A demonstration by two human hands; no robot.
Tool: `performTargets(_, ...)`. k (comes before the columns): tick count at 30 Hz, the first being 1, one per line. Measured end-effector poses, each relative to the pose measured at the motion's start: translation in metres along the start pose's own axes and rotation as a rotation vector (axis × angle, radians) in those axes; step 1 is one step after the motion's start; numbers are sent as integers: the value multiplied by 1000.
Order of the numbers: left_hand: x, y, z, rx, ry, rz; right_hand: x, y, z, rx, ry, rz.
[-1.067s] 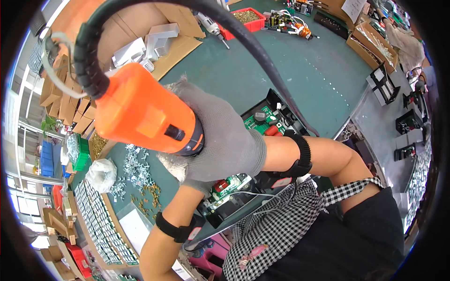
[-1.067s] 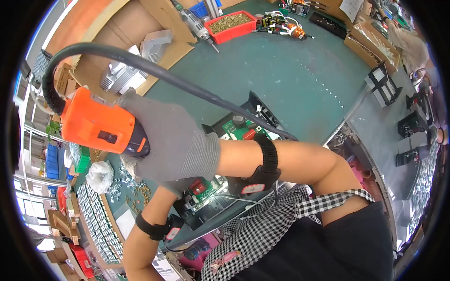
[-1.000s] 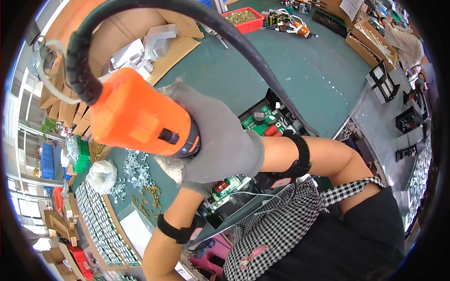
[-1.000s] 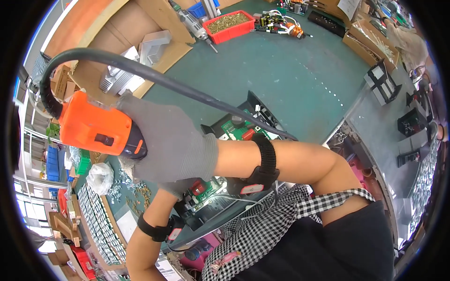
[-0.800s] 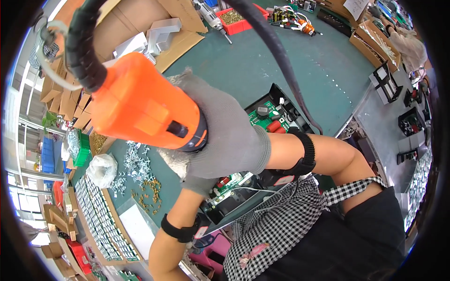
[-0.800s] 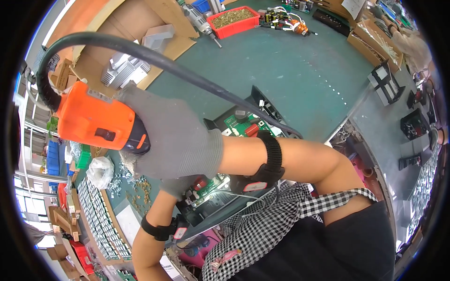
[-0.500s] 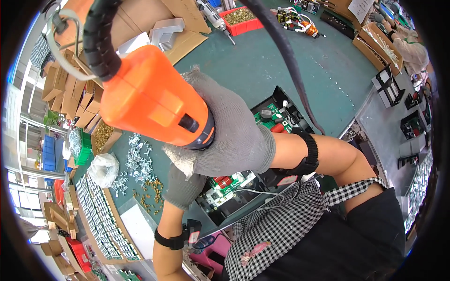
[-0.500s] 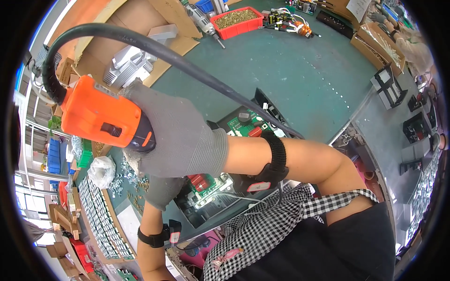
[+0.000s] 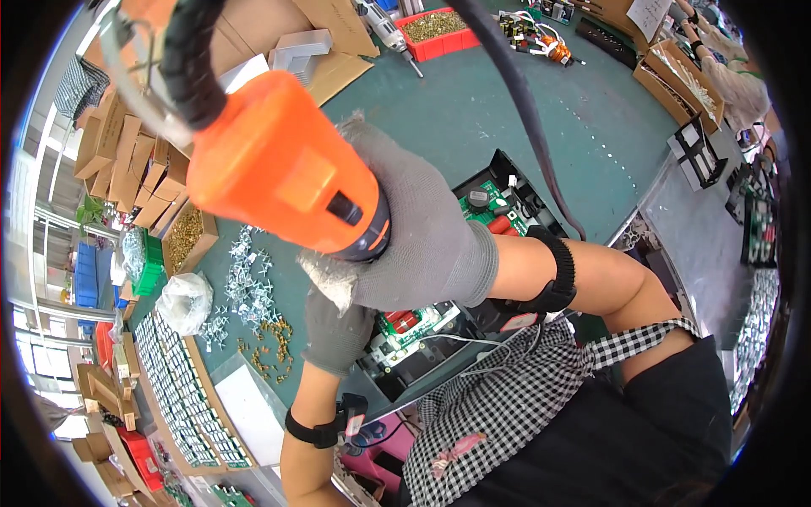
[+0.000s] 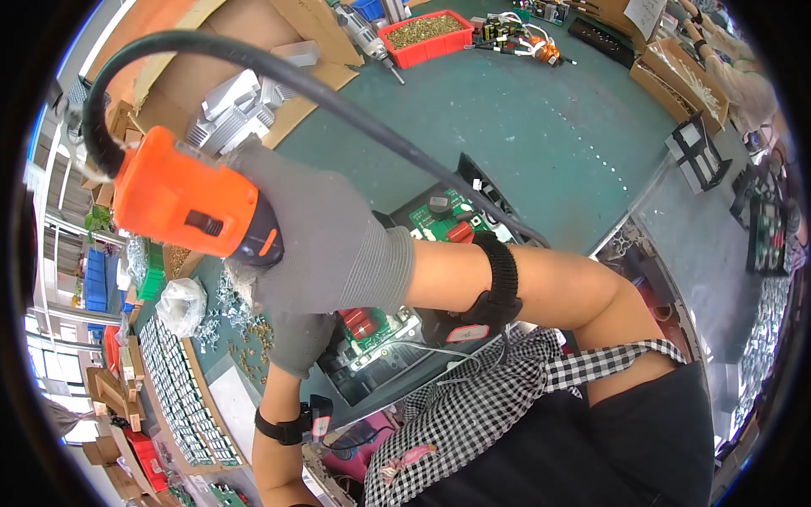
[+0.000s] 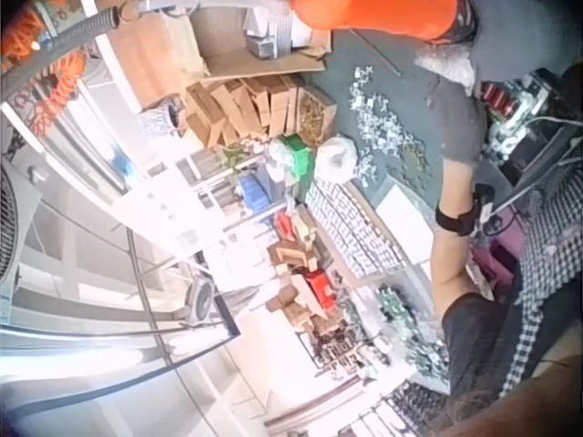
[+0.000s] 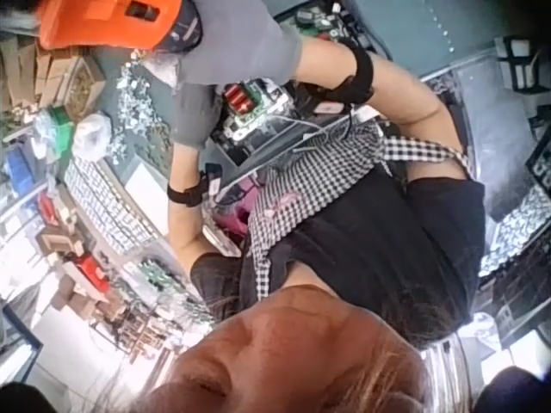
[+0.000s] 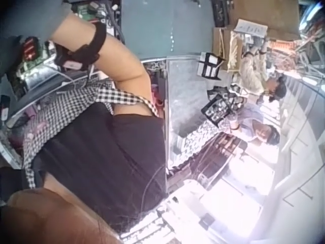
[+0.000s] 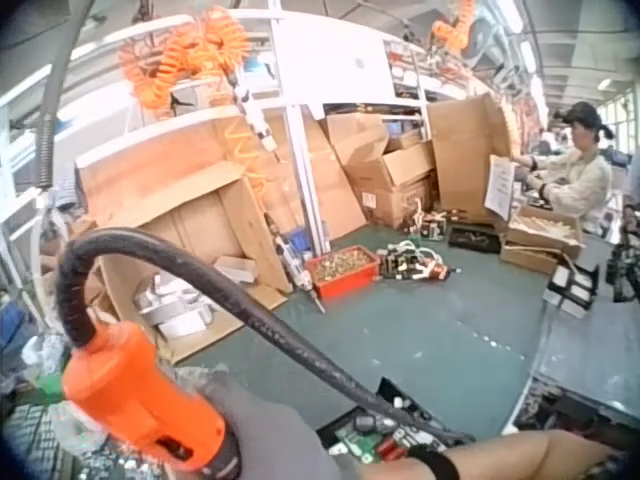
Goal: Assembling circuit boards into electronic enclosures using an electric screwdriver.
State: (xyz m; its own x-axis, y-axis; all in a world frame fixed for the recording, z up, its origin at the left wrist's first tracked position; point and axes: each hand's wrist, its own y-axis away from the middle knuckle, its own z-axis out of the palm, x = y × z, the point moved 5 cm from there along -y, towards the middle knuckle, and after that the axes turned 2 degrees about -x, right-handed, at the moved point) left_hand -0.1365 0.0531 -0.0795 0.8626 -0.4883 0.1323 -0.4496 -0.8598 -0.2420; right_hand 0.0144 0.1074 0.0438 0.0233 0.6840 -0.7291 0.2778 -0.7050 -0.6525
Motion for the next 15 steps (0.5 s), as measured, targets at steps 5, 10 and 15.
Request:
performTargets(5, 3, -1, -4, 17, 21, -13, -3, 0, -7, 105, -49, -35)
performTargets(10, -2, 2, -7, 28, 130, -95, -5, -11, -5, 93, -74, -41)
performTargets(15, -6, 9, -12, 136, 137, -134, -10, -16, 5, -11, -114, 5)
